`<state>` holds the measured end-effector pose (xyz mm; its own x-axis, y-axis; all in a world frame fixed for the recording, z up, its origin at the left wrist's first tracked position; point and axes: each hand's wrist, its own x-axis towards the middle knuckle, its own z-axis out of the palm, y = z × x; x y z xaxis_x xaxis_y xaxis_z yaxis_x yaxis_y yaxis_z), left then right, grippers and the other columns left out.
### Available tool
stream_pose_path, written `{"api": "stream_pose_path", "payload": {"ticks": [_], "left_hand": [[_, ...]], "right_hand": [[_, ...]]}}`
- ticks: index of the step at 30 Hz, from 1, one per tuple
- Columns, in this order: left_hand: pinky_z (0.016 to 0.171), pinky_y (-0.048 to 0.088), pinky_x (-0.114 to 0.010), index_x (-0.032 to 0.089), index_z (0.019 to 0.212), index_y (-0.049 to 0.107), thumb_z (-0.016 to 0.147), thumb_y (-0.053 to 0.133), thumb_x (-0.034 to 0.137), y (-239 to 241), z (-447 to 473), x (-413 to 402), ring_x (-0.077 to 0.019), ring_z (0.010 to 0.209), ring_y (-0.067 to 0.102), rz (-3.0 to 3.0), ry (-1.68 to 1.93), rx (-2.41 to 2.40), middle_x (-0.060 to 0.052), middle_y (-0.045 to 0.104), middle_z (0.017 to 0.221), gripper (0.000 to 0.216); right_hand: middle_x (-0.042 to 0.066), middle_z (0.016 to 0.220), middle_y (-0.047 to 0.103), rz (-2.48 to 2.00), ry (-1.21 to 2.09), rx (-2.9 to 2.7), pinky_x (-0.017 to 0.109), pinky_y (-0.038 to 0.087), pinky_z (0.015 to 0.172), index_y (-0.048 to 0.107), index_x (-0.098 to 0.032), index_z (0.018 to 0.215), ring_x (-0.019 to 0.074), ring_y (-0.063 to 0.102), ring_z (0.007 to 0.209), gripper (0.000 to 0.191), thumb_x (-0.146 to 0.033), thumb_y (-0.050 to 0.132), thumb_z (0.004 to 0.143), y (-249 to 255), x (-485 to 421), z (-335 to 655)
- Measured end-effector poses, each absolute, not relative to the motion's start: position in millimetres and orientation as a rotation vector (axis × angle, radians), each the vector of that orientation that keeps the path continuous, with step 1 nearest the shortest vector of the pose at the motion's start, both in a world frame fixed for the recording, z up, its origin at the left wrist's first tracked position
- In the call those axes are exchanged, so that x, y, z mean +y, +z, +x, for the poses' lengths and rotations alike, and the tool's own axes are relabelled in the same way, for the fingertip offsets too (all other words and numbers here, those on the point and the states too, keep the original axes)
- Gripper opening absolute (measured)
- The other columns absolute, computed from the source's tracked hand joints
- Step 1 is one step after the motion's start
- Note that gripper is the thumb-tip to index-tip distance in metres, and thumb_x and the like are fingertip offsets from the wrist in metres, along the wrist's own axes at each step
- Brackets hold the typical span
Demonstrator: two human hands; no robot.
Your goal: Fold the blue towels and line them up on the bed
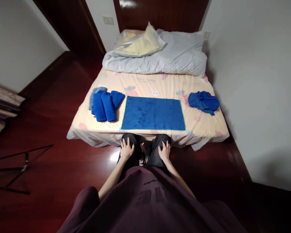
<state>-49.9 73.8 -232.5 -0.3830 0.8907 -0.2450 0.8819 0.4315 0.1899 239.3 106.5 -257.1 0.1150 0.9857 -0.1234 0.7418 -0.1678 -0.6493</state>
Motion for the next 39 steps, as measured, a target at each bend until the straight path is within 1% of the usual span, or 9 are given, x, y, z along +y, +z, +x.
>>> {"api": "stream_pose_path", "payload": {"ticks": [3,6,9,12,18,24,29,35,39], "left_hand": [[0.12,0.042,-0.062,0.013,0.173,0.027,0.108,0.041,0.049,-234.2,-50.5,72.0,-0.0441,0.16,0.033,1.517,0.05,2.381,-0.028,0.025,0.176,0.076],[0.121,0.042,-0.061,0.014,0.173,0.027,0.108,0.042,0.049,-235.3,-52.5,72.1,-0.044,0.16,0.032,1.513,0.049,2.379,-0.027,0.025,0.176,0.076],[0.121,0.042,-0.06,0.014,0.173,0.027,0.108,0.042,0.049,-235.0,-54.5,73.2,-0.0445,0.16,0.033,1.516,0.05,2.373,-0.027,0.025,0.176,0.076],[0.121,0.042,-0.06,0.013,0.173,0.028,0.107,0.043,0.048,-234.5,-55.8,74.8,-0.0443,0.16,0.032,1.515,0.056,2.37,-0.027,0.025,0.176,0.076],[0.119,0.044,-0.061,0.013,0.172,0.029,0.106,0.045,0.047,-237.0,-60.4,79.3,-0.0444,0.159,0.035,1.492,0.044,2.357,-0.027,0.027,0.175,0.076],[0.118,0.046,-0.059,0.013,0.172,0.03,0.105,0.045,0.048,-236.6,-62.4,86.1,-0.0438,0.158,0.038,1.518,0.047,2.349,-0.029,0.03,0.174,0.077],[0.117,0.046,-0.058,0.011,0.171,0.03,0.105,0.048,0.046,-238.2,-62.4,90.0,-0.0447,0.155,0.042,1.545,-0.004,2.365,-0.031,0.032,0.172,0.078],[0.121,0.044,-0.048,0.019,0.142,0.068,0.104,0.042,0.025,-225.5,-82.3,142.8,-0.0323,0.145,0.053,1.911,0.115,2.098,-0.015,0.062,0.153,0.046],[0.116,0.048,-0.047,0.022,0.135,0.072,0.107,0.036,0.025,-192.5,-75.8,253.7,-0.0293,0.132,0.059,2.127,0.225,1.842,-0.012,0.07,0.139,0.046]], "right_hand": [[0.018,0.16,0.057,-1.84,0.875,-1.519,0.055,0.026,0.132,0.076,-0.014,0.132,0.0367,0.04,0.157,0.045,-0.027,0.064,0.091,-247.5,122.6,226.9],[0.015,0.132,0.076,-1.586,1.22,-1.187,0.048,0.043,0.123,0.079,-0.017,0.119,0.029,0.066,0.133,0.036,-0.03,0.067,0.088,-239.6,143.8,209.8],[0.012,0.119,0.081,-1.322,1.608,-0.671,0.041,0.059,0.102,0.076,-0.019,0.114,0.0239,0.078,0.105,0.031,-0.033,0.073,0.086,-234.9,166.6,186.1],[0.01,0.114,0.082,-1.182,1.778,-0.277,0.033,0.063,0.09,0.073,-0.02,0.099,0.0204,0.079,0.097,0.012,-0.025,0.072,0.088,-232.4,188.2,163.0],[0.009,0.106,0.083,-1.229,1.706,-0.06,0.028,0.063,0.083,0.066,-0.021,0.09,0.0165,0.079,0.09,0.004,-0.021,0.069,0.092,-232.5,217.4,137.6],[0.004,0.096,0.083,-1.297,1.525,-0.027,0.021,0.06,0.075,0.059,-0.022,0.099,0.0112,0.075,0.076,0.02,-0.026,0.077,0.091,-235.9,231.5,121.9],[0.005,0.086,0.081,-1.368,1.484,0.001,0.019,0.057,0.065,0.059,-0.021,0.087,0.0117,0.073,0.07,0.026,-0.034,0.08,0.092,-232.3,243.6,112.9],[0.007,0.091,0.082,-1.359,1.461,0.114,0.02,0.059,0.067,0.069,-0.018,0.09,0.0117,0.074,0.072,0.021,-0.031,0.085,0.088,-237.7,238.4,115.5],[0.01,0.105,0.083,-1.333,1.498,0.092,0.021,0.06,0.066,0.074,-0.019,0.095,0.0118,0.072,0.073,0.024,-0.036,0.087,0.085,-245.1,236.9,119.2]]}}
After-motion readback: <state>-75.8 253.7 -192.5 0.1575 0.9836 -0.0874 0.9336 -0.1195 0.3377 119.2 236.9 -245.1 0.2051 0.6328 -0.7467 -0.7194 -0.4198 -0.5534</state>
